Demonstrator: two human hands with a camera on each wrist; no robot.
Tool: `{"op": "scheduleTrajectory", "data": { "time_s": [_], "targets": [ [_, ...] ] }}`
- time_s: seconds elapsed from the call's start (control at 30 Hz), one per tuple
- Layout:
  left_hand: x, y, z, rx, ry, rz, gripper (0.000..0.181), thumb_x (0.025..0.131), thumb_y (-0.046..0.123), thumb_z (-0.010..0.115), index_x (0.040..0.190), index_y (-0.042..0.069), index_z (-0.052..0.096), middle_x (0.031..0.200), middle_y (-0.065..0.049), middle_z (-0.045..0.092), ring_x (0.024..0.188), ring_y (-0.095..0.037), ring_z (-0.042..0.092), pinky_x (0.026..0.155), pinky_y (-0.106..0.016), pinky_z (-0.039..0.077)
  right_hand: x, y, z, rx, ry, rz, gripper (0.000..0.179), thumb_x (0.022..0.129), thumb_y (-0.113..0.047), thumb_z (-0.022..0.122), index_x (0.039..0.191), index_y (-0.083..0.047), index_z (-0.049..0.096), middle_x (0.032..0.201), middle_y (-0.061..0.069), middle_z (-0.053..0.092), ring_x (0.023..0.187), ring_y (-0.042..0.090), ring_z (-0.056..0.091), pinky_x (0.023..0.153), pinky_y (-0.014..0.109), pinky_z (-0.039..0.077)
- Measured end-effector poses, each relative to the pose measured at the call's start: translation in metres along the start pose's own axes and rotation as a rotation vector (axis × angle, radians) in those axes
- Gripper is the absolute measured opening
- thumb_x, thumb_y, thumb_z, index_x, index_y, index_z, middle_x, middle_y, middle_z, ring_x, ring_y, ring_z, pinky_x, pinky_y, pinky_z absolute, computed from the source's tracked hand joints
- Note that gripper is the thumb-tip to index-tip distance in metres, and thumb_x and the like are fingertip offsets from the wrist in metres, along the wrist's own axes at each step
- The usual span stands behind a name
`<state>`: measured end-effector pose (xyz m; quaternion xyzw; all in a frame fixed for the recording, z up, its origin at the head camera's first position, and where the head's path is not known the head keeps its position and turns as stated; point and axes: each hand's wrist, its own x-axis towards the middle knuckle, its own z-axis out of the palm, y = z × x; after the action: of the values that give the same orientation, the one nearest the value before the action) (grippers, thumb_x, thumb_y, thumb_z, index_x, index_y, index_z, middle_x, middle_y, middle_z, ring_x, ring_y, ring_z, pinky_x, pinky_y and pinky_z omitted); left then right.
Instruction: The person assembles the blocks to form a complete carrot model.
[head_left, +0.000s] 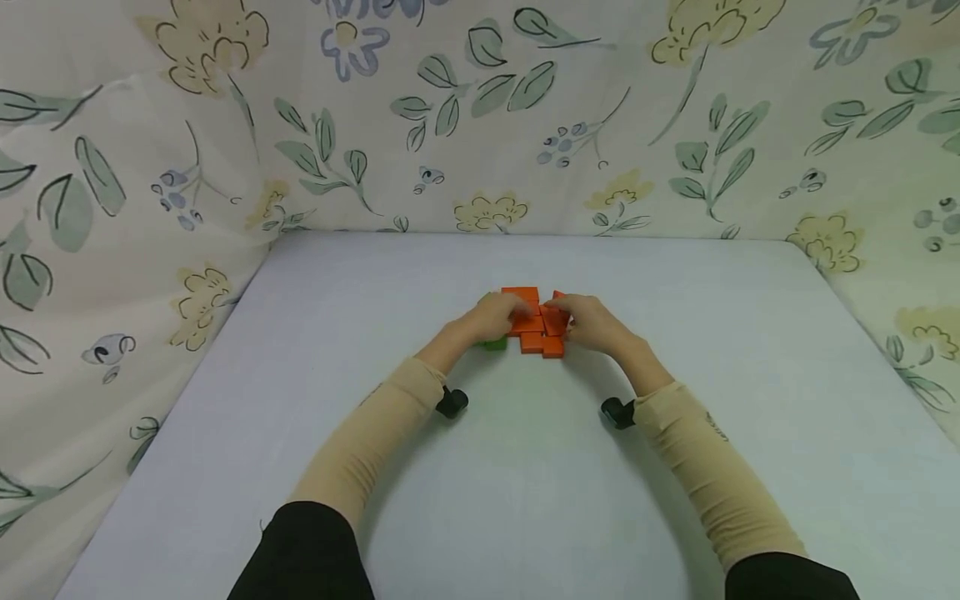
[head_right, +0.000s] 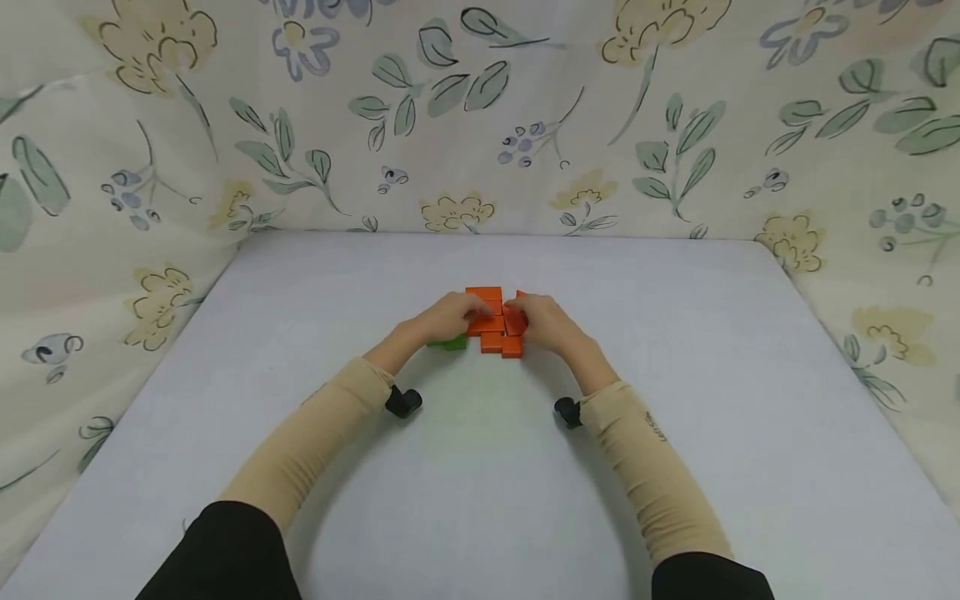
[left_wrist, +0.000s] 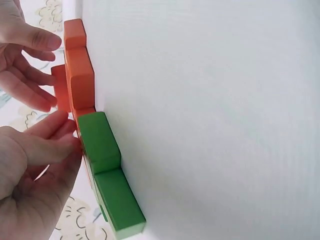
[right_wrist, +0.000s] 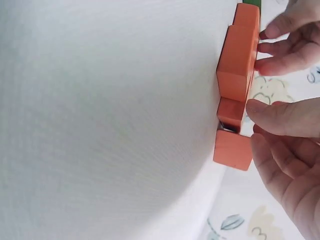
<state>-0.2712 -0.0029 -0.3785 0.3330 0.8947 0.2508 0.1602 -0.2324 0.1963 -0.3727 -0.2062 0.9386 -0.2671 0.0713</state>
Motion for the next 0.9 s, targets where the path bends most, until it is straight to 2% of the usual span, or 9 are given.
{"op": "scheduleTrajectory", "data": {
  "time_s": [0.13,0.3,0.5,0.63,0.77,0.9],
  "targets": [
    [-0.004,-0.003,-0.003,0.021,-0.049,0.021,0.051,0.087,-0.019,0.045,0.132,-0.001,0.057,0.136,-0.013,0.055,0.131,-0.025,0.046,0.108,-0.034,0.035,-0.002,-0.002,-0.004,-0.004,-0.005,0.007,0.052,0.078,0.019,0.058,0.129,0.011,0.055,0.115,0.025,0.061,0.096,0.035,0.056,0.085,0.046,0.050],
    [-0.005,-0.004,-0.009,0.020,-0.087,0.004,0.046,0.090,-0.014,0.051,0.133,0.001,0.058,0.137,-0.012,0.054,0.132,-0.026,0.044,0.110,-0.036,0.033,-0.004,-0.001,-0.007,-0.006,-0.001,0.011,0.050,0.080,0.017,0.060,0.130,0.012,0.054,0.112,0.026,0.061,0.098,0.038,0.057,0.087,0.048,0.050],
    [0.002,-0.005,-0.010,0.140,-0.118,-0.012,0.044,0.089,-0.009,0.057,0.131,0.002,0.059,0.130,-0.013,0.058,0.121,-0.025,0.050,0.106,-0.036,0.038,-0.002,0.001,-0.004,-0.004,0.009,0.002,0.047,0.081,0.015,0.064,0.127,0.011,0.056,0.105,0.023,0.062,0.094,0.034,0.055,0.086,0.047,0.050],
    [0.007,0.001,-0.008,0.227,-0.156,-0.025,0.045,0.091,-0.006,0.058,0.135,0.004,0.057,0.130,-0.012,0.056,0.119,-0.025,0.050,0.105,-0.036,0.038,-0.001,0.001,-0.003,-0.013,0.017,-0.003,0.047,0.080,0.014,0.065,0.126,0.012,0.056,0.106,0.023,0.062,0.092,0.033,0.054,0.086,0.046,0.049],
    [0.008,0.010,-0.007,0.274,-0.212,-0.065,0.046,0.093,0.003,0.061,0.138,0.006,0.052,0.135,-0.011,0.052,0.123,-0.023,0.048,0.107,-0.036,0.036,-0.001,0.000,-0.004,-0.014,0.014,-0.002,0.049,0.080,0.015,0.065,0.128,0.013,0.055,0.116,0.026,0.061,0.096,0.035,0.055,0.089,0.047,0.049],
    [0.007,0.018,-0.007,0.288,-0.238,-0.120,0.038,0.093,0.014,0.066,0.127,0.003,0.055,0.122,-0.011,0.058,0.108,-0.022,0.053,0.095,-0.033,0.044,-0.003,0.000,-0.005,-0.016,0.023,-0.014,0.049,0.080,0.016,0.063,0.128,0.013,0.055,0.120,0.028,0.060,0.100,0.037,0.056,0.091,0.048,0.048]
  ]
}}
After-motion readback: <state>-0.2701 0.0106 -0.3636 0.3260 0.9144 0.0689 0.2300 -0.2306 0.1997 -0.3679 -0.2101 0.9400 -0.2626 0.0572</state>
